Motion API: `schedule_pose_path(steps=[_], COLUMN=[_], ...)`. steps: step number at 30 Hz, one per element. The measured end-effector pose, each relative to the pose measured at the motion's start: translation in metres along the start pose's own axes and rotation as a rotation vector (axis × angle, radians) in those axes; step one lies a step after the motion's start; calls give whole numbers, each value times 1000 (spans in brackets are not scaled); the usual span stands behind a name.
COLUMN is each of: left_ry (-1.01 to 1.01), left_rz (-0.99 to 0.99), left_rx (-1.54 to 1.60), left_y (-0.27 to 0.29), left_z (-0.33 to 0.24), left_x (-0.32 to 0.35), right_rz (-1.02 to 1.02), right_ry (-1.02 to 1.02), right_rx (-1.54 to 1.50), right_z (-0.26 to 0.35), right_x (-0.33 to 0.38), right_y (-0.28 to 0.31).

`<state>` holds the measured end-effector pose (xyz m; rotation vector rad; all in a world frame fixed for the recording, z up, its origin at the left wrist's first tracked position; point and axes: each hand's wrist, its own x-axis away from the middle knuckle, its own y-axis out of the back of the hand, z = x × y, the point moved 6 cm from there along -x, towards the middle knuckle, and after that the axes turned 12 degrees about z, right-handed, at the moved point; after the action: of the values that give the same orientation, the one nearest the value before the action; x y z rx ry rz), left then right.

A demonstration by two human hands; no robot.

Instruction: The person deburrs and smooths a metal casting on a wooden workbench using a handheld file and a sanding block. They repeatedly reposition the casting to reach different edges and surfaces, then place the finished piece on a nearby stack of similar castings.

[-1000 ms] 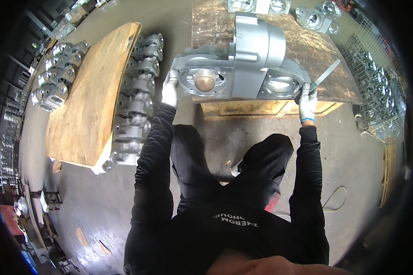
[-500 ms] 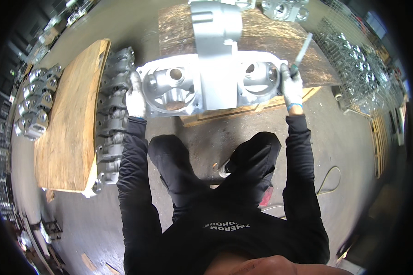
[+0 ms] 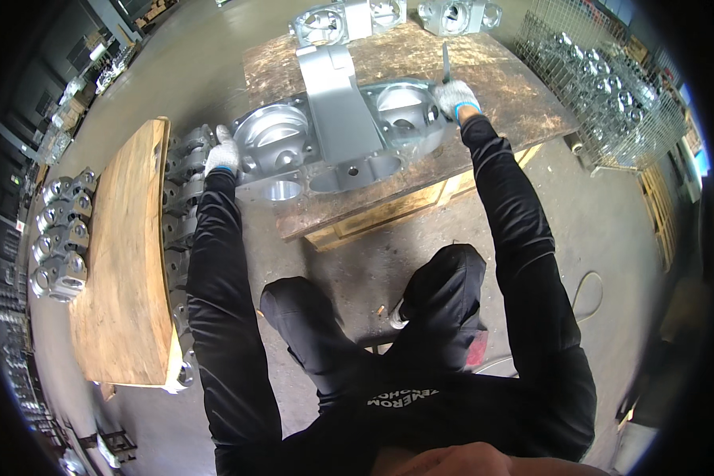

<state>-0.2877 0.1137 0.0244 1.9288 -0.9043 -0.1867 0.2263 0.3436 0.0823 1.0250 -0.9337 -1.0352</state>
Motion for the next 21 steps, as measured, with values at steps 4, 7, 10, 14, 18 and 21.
schedule_pose_path(steps=[4,7,10,14,18,21], left_ry=[-121,-505,-952,-1162,-1015,-1034], left_rz=[-116,-504,-505,-377,-440,-587], left_rx=[-61,-254,-564,-469,-433,-433], left_y=[18,33,9,-15,-31,-33], left_z=[-24,-53,-71,-86,-84,-85], left_x=[9,90,173,229,264,277], right_rz=[-6,-15,-58,0,2,60], right_ry=[81,35,178,146,85,89], right_rx=[36,-140,49,-49,-56,-109], right_z=[12,7,15,14,16,13], right_x=[-6,-2,5,0,-11,-12], right_y=[2,3,3,3,9,9])
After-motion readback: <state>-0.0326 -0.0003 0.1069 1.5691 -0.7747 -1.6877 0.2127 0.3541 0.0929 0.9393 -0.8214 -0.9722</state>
